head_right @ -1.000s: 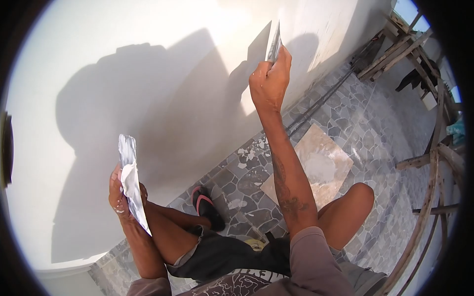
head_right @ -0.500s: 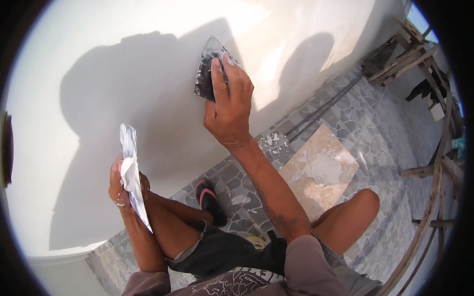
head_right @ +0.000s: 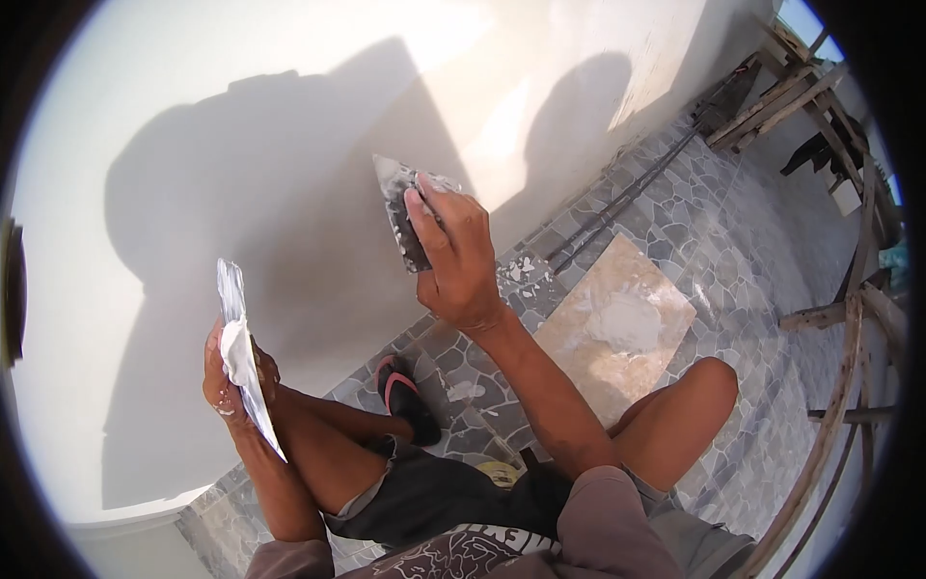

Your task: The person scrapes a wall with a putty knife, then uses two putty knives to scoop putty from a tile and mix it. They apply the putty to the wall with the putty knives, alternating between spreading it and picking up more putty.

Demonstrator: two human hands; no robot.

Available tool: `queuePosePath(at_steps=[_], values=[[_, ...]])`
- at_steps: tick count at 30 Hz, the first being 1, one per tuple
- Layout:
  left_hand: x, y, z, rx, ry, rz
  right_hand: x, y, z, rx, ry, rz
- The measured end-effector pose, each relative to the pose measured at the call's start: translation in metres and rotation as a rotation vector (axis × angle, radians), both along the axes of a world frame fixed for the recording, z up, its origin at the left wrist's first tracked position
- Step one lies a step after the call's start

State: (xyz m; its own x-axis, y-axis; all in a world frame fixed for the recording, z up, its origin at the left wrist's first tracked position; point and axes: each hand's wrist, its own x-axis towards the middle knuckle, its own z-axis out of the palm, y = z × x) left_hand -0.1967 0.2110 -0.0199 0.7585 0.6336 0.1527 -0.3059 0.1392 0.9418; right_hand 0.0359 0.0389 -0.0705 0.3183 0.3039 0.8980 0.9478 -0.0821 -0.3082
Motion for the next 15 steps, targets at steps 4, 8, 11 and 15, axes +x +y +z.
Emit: queuePosePath(at_steps=[4,8,11,15], values=[[0.004,-0.002,-0.003,-0.014,0.018,0.051,0.102,-0.019,0.017,0.225,0.425,-0.206],[0.006,-0.003,-0.004,-0.035,0.024,0.075,0.147,-0.027,0.027,0.162,0.347,-0.296],[0.003,0.002,-0.007,-0.023,0.006,0.007,0.147,-0.023,0.031,0.146,0.286,-0.287],[0.0,-0.001,-0.012,-0.02,0.02,0.127,0.133,-0.008,0.022,0.128,0.27,-0.27]])
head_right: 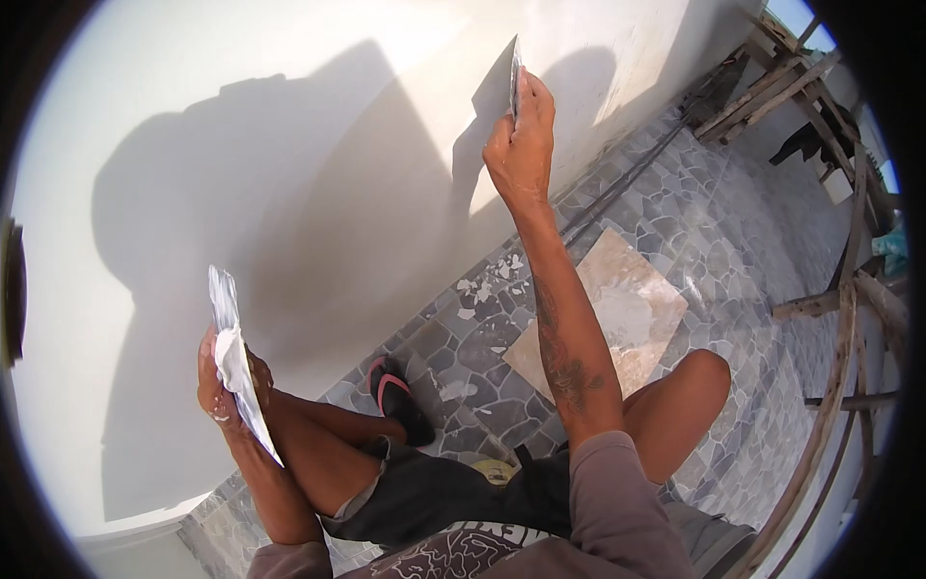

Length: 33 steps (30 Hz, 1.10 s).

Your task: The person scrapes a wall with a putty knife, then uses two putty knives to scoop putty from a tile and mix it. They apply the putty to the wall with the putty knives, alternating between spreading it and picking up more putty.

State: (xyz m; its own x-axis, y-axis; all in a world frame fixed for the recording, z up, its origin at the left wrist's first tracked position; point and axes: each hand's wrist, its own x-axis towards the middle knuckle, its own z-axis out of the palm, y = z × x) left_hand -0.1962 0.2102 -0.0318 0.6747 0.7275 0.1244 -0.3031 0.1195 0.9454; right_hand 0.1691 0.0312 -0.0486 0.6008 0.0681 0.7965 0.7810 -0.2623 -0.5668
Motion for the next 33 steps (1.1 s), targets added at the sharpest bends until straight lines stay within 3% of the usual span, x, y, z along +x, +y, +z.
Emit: queuePosePath(at_steps=[4,8,15,21,24,25,26,28,31,33], values=[[-0.001,0.002,0.004,0.101,-0.003,-0.108,-0.044,0.021,-0.019,-0.028,-0.055,0.076],[0.002,0.002,0.006,0.049,-0.026,-0.159,-0.093,0.04,-0.039,-0.09,-0.143,0.111],[0.007,-0.007,0.011,-0.009,0.001,-0.077,-0.171,0.069,-0.094,-0.173,-0.21,0.185],[0.013,-0.008,0.016,-0.089,0.03,-0.077,-0.2,0.055,-0.113,-0.295,-0.213,0.393],[0.024,-0.016,0.026,-0.163,0.009,-0.151,-0.197,0.031,-0.098,-0.127,0.086,0.568],[0.028,-0.024,0.03,-0.194,0.04,-0.067,-0.196,0.021,-0.083,-0.013,0.348,0.58],[0.023,-0.015,0.024,-0.183,0.012,-0.259,-0.19,0.007,-0.075,0.042,0.568,0.589],[0.034,-0.022,0.025,-0.241,0.039,-0.268,-0.174,-0.019,-0.063,0.136,0.958,0.574],[0.046,-0.031,0.02,-0.34,0.087,-0.35,-0.162,-0.036,-0.051,0.551,0.9,0.67],[0.055,-0.04,0.018,-0.354,0.12,-0.352,-0.165,-0.048,-0.035,0.594,0.844,0.657]])
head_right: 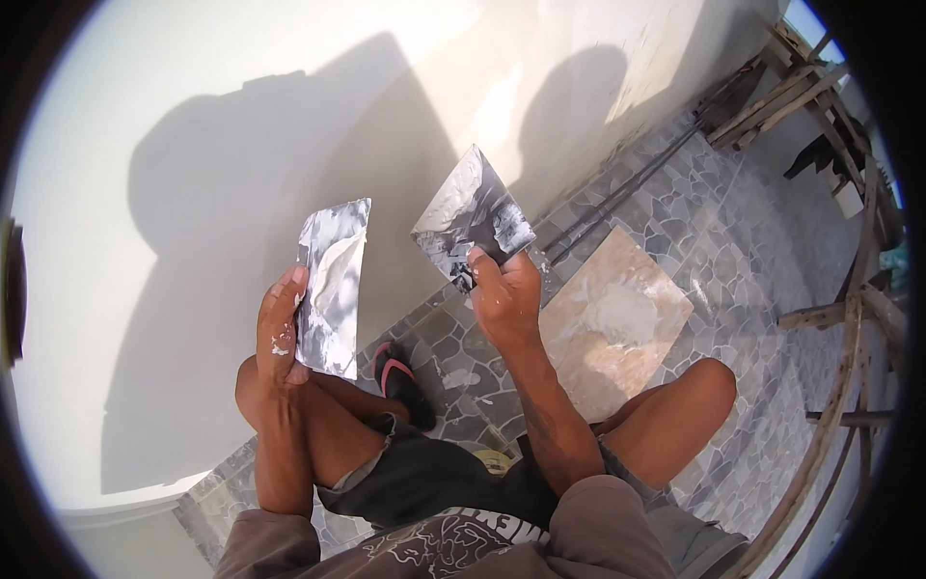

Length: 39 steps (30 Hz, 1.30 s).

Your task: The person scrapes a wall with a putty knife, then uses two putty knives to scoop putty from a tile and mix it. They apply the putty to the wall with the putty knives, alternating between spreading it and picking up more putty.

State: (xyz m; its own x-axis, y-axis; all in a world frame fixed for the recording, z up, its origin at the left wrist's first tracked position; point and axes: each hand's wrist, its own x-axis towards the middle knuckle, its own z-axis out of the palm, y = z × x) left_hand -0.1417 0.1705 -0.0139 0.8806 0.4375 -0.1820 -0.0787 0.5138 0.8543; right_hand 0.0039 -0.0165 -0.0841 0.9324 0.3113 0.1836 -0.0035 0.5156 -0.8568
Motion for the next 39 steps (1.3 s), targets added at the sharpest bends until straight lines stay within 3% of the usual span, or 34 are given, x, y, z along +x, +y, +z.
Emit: queuePosePath(at_steps=[3,6,9,11,14,27,30,31,34,36,39], values=[[0.011,-0.012,-0.007,-0.052,0.044,-0.023,-0.019,-0.02,0.017,-0.16,-0.131,-0.066],[0.018,-0.015,-0.018,-0.11,0.096,-0.063,-0.037,-0.025,0.051,-0.266,-0.56,-0.068],[0.023,-0.029,-0.01,-0.082,0.067,-0.112,-0.035,-0.017,0.067,-0.202,-1.162,-0.018],[0.023,-0.031,-0.014,-0.403,-0.049,-0.156,-0.036,-0.013,0.06,-0.28,-1.337,0.011],[0.029,-0.027,-0.025,-0.312,0.022,-0.124,-0.038,-0.015,0.055,-0.461,-1.424,0.051],[0.042,-0.018,-0.014,-0.115,-0.005,-0.117,0.019,-0.044,0.022,-0.793,-1.266,-0.071],[0.044,-0.026,-0.005,-0.041,-0.023,-0.046,0.019,-0.062,0.027,-0.804,-0.991,-0.039],[0.044,-0.028,-0.006,0.015,-0.054,-0.033,0.012,-0.064,0.03,-0.728,-0.796,-0.064],[0.047,-0.038,-0.006,0.179,-0.123,0.061,-0.002,-0.081,0.046,-0.829,-0.356,-0.001],[0.053,-0.051,-0.001,0.293,-0.153,0.192,-0.011,-0.086,0.063,-0.752,-0.35,-0.016],[0.045,-0.047,-0.011,0.76,-0.032,0.237,-0.024,-0.088,0.069,-0.684,-0.234,0.022]])
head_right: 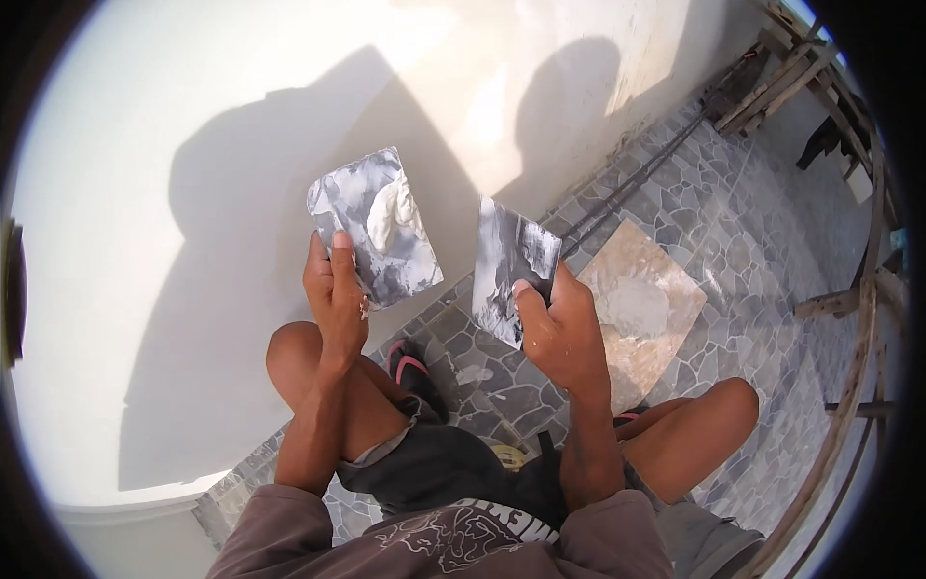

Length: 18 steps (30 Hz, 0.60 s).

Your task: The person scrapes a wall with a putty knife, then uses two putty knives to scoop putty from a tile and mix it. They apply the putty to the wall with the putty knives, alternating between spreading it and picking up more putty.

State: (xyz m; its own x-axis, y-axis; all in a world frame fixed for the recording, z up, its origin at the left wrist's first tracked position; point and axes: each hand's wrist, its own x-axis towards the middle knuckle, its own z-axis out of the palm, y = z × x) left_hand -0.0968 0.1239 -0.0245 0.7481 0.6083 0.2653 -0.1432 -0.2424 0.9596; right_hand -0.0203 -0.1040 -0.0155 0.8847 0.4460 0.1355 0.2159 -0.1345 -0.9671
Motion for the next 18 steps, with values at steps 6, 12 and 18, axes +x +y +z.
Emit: queuePosePath(at_steps=[6,12,18], values=[[0.009,-0.022,-0.014,0.44,-0.132,0.183,-0.026,0.041,-0.023,0.066,-0.001,-0.015],[0.0,-0.028,-0.019,0.765,0.019,0.095,-0.033,0.06,-0.043,0.187,-0.044,-0.095],[-0.003,-0.026,-0.036,0.965,0.071,-0.007,-0.025,0.065,-0.06,0.281,0.007,-0.136]])
